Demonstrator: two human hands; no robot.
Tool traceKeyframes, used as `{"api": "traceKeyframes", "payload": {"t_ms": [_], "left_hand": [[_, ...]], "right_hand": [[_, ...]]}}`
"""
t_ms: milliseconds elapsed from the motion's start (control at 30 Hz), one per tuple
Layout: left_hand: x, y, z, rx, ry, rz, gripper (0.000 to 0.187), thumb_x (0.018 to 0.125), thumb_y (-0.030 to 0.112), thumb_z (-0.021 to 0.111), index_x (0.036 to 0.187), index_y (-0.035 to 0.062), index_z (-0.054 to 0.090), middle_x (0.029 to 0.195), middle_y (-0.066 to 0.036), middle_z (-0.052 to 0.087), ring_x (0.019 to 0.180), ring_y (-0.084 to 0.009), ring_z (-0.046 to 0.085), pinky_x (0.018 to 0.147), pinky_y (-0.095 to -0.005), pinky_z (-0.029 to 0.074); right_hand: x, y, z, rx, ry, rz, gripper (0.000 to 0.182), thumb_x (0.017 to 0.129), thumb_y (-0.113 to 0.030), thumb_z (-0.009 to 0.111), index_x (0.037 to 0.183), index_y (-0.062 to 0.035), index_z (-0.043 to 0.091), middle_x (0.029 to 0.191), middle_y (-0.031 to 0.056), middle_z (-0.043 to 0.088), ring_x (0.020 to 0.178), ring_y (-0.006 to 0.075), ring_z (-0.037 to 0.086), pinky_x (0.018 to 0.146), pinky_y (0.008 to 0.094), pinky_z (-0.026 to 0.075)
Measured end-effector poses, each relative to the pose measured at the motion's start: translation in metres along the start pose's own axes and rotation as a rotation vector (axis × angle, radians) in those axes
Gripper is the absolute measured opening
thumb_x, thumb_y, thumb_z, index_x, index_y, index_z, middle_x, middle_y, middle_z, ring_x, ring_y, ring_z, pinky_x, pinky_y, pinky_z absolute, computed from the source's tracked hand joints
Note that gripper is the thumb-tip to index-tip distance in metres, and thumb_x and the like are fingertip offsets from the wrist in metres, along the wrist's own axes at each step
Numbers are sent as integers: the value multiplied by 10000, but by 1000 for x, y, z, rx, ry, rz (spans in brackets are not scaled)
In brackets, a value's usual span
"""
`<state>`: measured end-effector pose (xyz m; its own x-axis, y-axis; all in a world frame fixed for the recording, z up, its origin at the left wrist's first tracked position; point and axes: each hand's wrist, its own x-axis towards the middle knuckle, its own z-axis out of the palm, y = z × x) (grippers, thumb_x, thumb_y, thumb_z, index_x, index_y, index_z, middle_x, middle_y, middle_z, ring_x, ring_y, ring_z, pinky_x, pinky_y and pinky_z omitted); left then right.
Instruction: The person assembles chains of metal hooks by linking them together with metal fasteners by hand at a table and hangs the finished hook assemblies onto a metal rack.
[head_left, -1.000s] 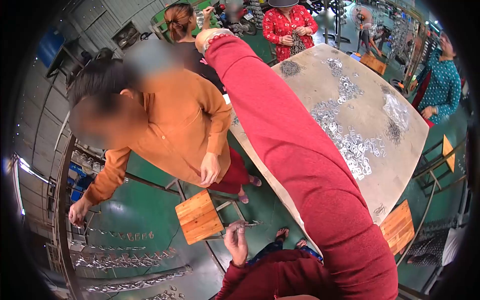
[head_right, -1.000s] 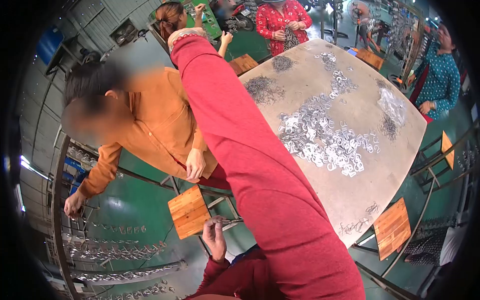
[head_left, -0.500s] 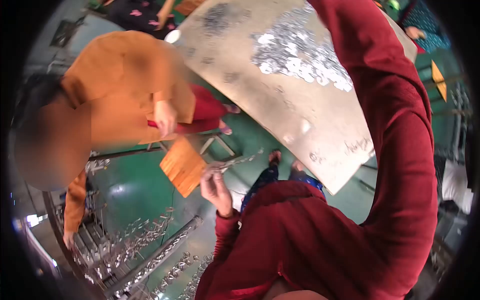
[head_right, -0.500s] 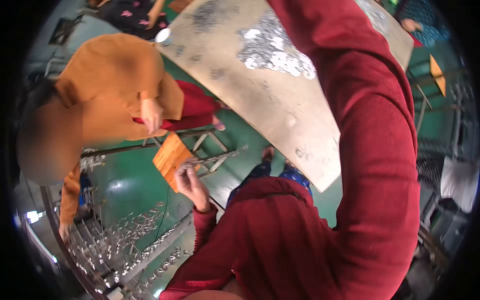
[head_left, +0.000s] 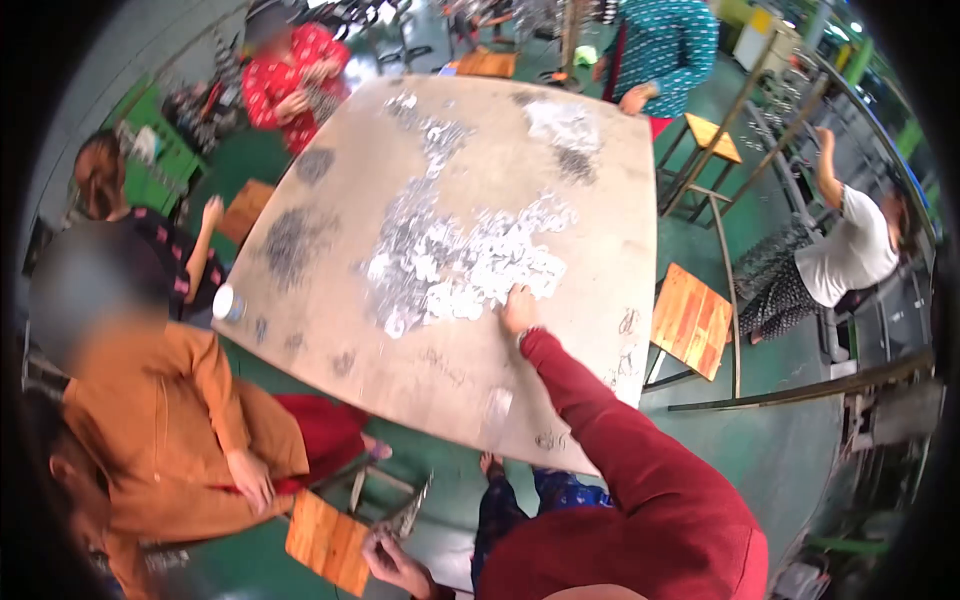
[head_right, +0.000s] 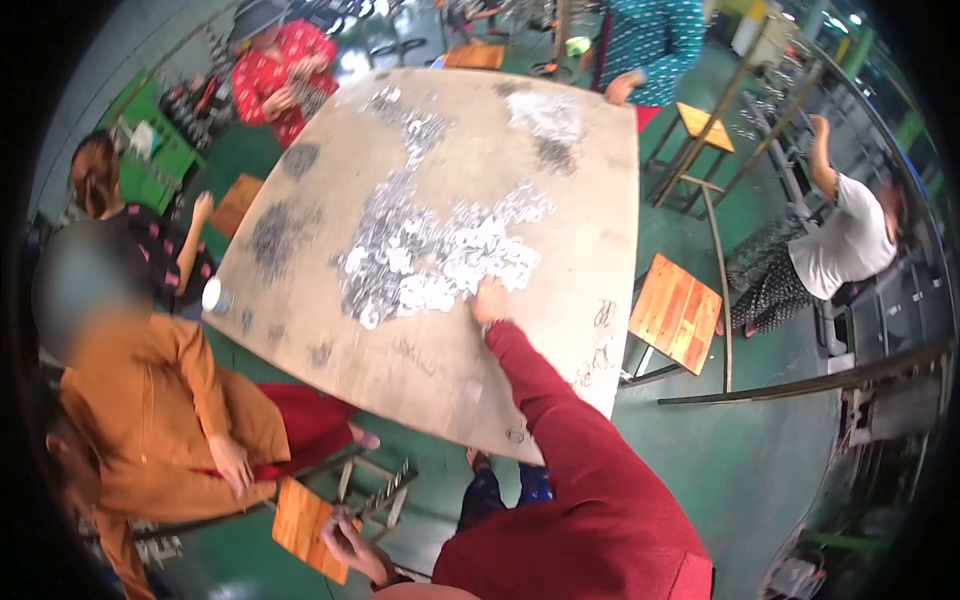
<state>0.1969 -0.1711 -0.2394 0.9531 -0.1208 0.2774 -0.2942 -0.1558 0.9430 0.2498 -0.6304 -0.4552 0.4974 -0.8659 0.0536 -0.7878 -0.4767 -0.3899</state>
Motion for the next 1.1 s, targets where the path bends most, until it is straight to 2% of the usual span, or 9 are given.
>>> {"api": "traceKeyframes", "payload": {"t_ms": [200,333,400,500,567,667,800,967,1100], "left_hand": [[-4,6,14,-82,-3,-82,85,925,81,480,951,2,496,942,-112,553,861,-167,520,787,-304,423],[-1,4,16,-63,-57,-44,91,897,-34,447,975,-38,494,971,-152,562,886,-214,549,823,-341,465],[2,6,19,-51,-34,-56,71,887,-50,467,944,-35,508,967,-134,557,884,-203,546,816,-314,464],[5,19,23,-96,-83,-20,65,863,-69,495,914,-44,526,951,-123,558,896,-184,540,839,-283,434],[9,31,28,-162,-105,-4,98,867,-55,498,955,-45,540,981,-146,579,899,-201,568,812,-295,459],[10,23,35,-258,-147,-58,88,873,-47,491,935,-40,554,954,-129,603,858,-175,582,776,-281,469],[10,8,47,-91,-206,79,51,842,-8,581,893,-11,588,860,-113,622,755,-178,600,688,-275,478],[6,20,53,22,-250,137,63,827,-1,597,890,-4,587,843,-133,618,745,-223,613,673,-301,480],[6,23,50,74,-248,122,66,817,5,610,877,-4,586,845,-130,621,768,-243,615,685,-318,481]], "right_hand": [[4,-1,-26,166,6,-35,519,618,-218,783,969,64,526,1045,276,486,1012,427,468,842,462,446],[12,10,-17,459,-54,-107,300,673,-130,696,894,29,571,810,214,592,804,365,583,717,430,474],[-7,-3,-20,498,189,-297,197,693,-74,613,854,39,603,670,171,610,642,279,610,610,386,478],[-61,-53,-79,1020,-220,-240,204,790,-51,624,951,69,655,718,67,648,617,127,570,581,281,479],[-110,-100,-136,1069,-213,-343,177,817,-42,625,947,73,658,779,63,657,640,110,569,609,250,476],[-170,-128,-167,1255,-620,-184,175,814,-57,641,952,46,671,820,62,654,666,108,572,641,238,469],[-214,-140,-192,1404,-991,-325,203,808,13,572,994,23,653,828,42,645,667,90,575,654,230,473],[-239,-151,-223,1279,-942,-469,241,810,52,571,1034,-6,638,848,53,614,674,98,603,632,227,495],[-244,-150,-233,1369,-944,-330,306,811,52,593,1113,-4,592,850,47,634,703,98,615,645,218,508]]}}
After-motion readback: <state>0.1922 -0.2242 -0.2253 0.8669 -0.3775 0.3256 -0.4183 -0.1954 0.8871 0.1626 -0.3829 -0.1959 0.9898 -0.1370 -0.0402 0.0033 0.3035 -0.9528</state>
